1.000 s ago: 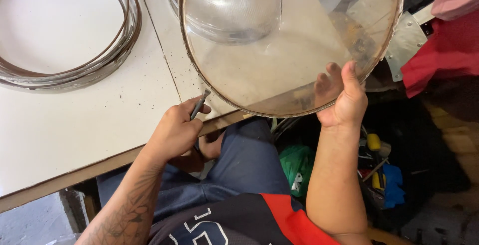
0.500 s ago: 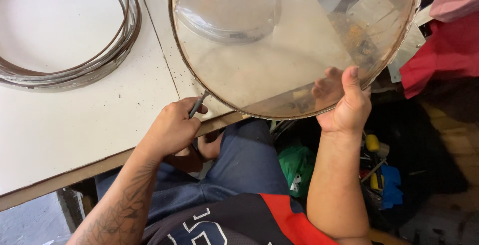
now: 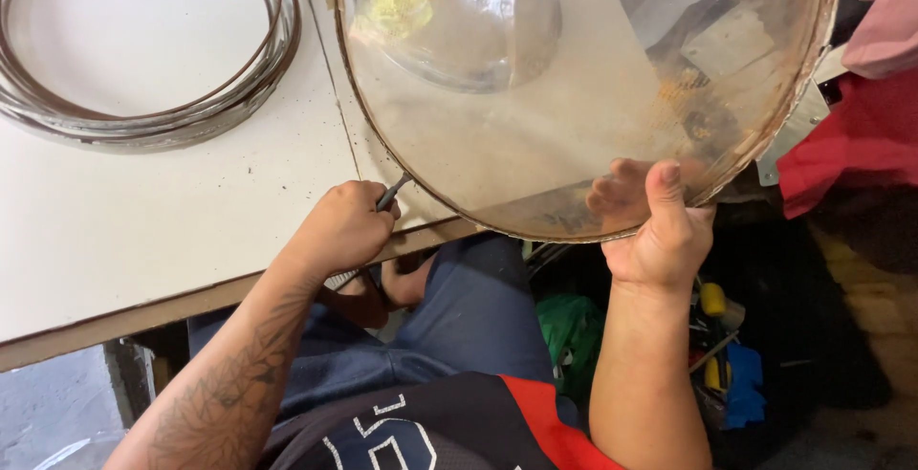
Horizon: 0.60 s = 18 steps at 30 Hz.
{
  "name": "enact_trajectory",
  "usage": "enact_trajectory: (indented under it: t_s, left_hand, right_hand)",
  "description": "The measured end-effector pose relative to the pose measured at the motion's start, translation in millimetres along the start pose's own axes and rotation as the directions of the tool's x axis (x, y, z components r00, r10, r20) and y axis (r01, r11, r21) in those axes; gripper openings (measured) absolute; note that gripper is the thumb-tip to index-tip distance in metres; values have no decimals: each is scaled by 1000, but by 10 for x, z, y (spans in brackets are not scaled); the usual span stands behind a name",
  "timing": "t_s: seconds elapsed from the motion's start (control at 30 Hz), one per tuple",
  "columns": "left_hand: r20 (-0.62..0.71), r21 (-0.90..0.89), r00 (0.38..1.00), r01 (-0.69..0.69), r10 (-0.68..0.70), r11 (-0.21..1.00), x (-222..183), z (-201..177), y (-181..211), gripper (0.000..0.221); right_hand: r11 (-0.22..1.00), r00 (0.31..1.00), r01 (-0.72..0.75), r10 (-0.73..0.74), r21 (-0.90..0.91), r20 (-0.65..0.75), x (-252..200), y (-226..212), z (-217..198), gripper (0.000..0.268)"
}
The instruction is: Using a small tool to adjust and seat the edge of a drum head into a metal hoop on a repair bench.
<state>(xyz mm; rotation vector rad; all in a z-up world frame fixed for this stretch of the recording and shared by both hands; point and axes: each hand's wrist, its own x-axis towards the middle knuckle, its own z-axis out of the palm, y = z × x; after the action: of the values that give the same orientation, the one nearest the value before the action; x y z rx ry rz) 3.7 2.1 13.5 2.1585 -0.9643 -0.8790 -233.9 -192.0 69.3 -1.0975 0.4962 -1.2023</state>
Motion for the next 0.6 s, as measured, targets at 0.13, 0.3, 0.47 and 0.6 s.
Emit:
enact_trajectory:
  t_s: [0.13, 0.3, 0.47, 0.6]
  left_hand:
    - [-10, -30, 1000, 0, 0, 1000, 17, 18, -1, 32]
    - [-34, -38, 999, 21, -22, 999, 0, 3, 8, 28]
    - [-86, -47, 996, 35, -39, 998, 205, 200, -291, 25]
    - [-116, -80, 992, 47, -56, 996, 150, 279, -253, 22]
  right_hand:
    - [999, 1000, 7, -6, 53, -6, 153, 194, -193, 13]
    - [998, 1000, -7, 7, 59, -1, 195, 271, -289, 15]
    - [999, 1000, 4, -4, 43, 3, 111, 147, -179, 14]
    - [998, 1000, -25, 25, 57, -14, 236, 173, -259, 13]
